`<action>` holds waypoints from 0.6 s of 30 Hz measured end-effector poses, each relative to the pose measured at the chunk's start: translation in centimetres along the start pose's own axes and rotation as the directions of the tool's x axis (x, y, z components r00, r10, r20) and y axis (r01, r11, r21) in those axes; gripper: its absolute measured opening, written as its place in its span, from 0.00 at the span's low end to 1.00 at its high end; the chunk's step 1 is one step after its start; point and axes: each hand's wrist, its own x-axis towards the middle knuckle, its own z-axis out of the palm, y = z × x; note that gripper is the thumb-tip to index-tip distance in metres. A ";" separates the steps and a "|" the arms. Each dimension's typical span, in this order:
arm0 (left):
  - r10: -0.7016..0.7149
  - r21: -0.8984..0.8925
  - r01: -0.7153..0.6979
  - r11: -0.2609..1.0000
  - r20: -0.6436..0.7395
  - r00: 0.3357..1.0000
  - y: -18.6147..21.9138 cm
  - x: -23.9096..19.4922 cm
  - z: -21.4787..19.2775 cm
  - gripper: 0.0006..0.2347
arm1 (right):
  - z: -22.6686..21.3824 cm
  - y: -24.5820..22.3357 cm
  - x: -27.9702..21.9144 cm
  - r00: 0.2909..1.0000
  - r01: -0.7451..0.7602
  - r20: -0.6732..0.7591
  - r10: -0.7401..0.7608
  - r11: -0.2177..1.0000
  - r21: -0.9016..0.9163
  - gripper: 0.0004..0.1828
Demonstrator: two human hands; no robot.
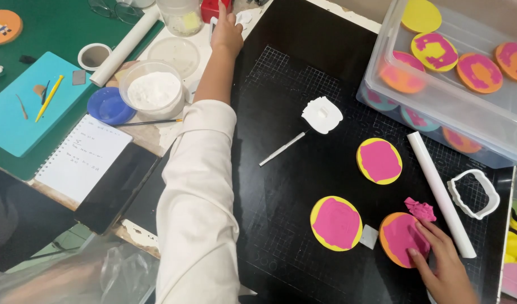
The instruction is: The person opens a plastic container and removes several round yellow clay pieces with pink centers onto a black cutting mat. They then use a silver craft knife to trim the pink clay edges on one piece, working around the circumference to create a clean border.
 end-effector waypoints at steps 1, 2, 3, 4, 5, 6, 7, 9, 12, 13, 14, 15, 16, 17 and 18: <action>-0.003 0.021 0.003 1.000 0.001 1.000 0.0 -0.1 -0.1 0.27 | 0.0 0.1 0.0 1.000 0.020 -0.004 -0.020 1.000 0.004 0.35; -0.007 0.043 0.007 0.999 0.002 1.000 -0.1 -0.2 -0.2 0.27 | 0.1 0.2 0.0 0.999 0.042 -0.008 -0.042 0.999 0.008 0.35; -0.008 0.043 0.007 0.999 0.002 1.000 -0.1 -0.1 -0.2 0.27 | 0.0 0.1 0.0 0.999 0.042 -0.009 -0.042 0.999 0.008 0.35; -0.006 0.046 0.006 0.999 0.000 1.000 -0.1 -0.1 -0.1 0.27 | 0.0 0.1 0.0 0.999 0.034 -0.004 -0.034 0.999 0.009 0.35; -0.005 0.049 0.005 0.999 -0.001 1.000 -0.1 -0.1 -0.1 0.27 | 0.0 0.0 0.0 1.000 0.025 0.000 -0.025 1.000 0.011 0.35; -0.003 0.050 0.003 0.999 -0.001 1.000 0.0 -0.1 0.0 0.27 | -0.1 -0.2 0.0 1.000 0.024 0.000 -0.024 1.000 0.012 0.35; -0.006 0.056 0.007 0.998 -0.013 1.000 0.0 -0.1 0.1 0.27 | -0.2 -0.5 0.0 1.000 0.002 0.006 -0.002 1.000 0.013 0.35; -0.009 0.062 0.011 0.998 -0.026 1.000 0.1 -0.1 0.3 0.26 | -0.3 -0.9 -0.1 1.000 -0.019 0.012 0.019 1.000 0.015 0.35; -0.023 0.026 0.024 0.999 -0.027 0.999 0.1 0.0 0.0 0.25 | -0.4 -1.1 0.0 0.996 -0.079 0.037 0.078 0.997 0.018 0.36; -0.023 0.043 0.023 0.999 -0.012 1.000 0.1 -0.1 -0.2 0.26 | -0.2 -0.8 -0.1 1.000 -0.018 0.008 0.017 1.000 0.024 0.35; -0.020 0.057 0.020 0.998 0.004 1.000 0.3 -0.3 -0.4 0.27 | -0.1 -0.4 -0.2 0.999 0.042 -0.018 -0.042 0.999 0.027 0.35; -0.022 0.057 0.022 0.998 0.001 1.000 0.4 0.0 -0.3 0.27 | -0.1 -0.2 -0.2 0.999 0.043 -0.022 -0.042 0.999 0.026 0.35; -0.034 0.070 0.034 0.997 -0.009 0.999 0.6 0.3 -0.1 0.29 | 0.0 0.1 -0.2 0.998 0.051 -0.027 -0.051 0.998 0.025 0.35; -0.045 0.083 0.046 0.995 -0.020 0.999 0.7 0.5 0.2 0.30 | 0.1 0.3 -0.2 0.998 0.060 -0.032 -0.059 0.998 0.024 0.35; -0.046 0.081 0.048 0.996 -0.019 0.999 0.5 0.3 -0.2 0.30 | 0.1 0.3 -0.2 0.998 0.061 -0.031 -0.061 0.998 0.022 0.35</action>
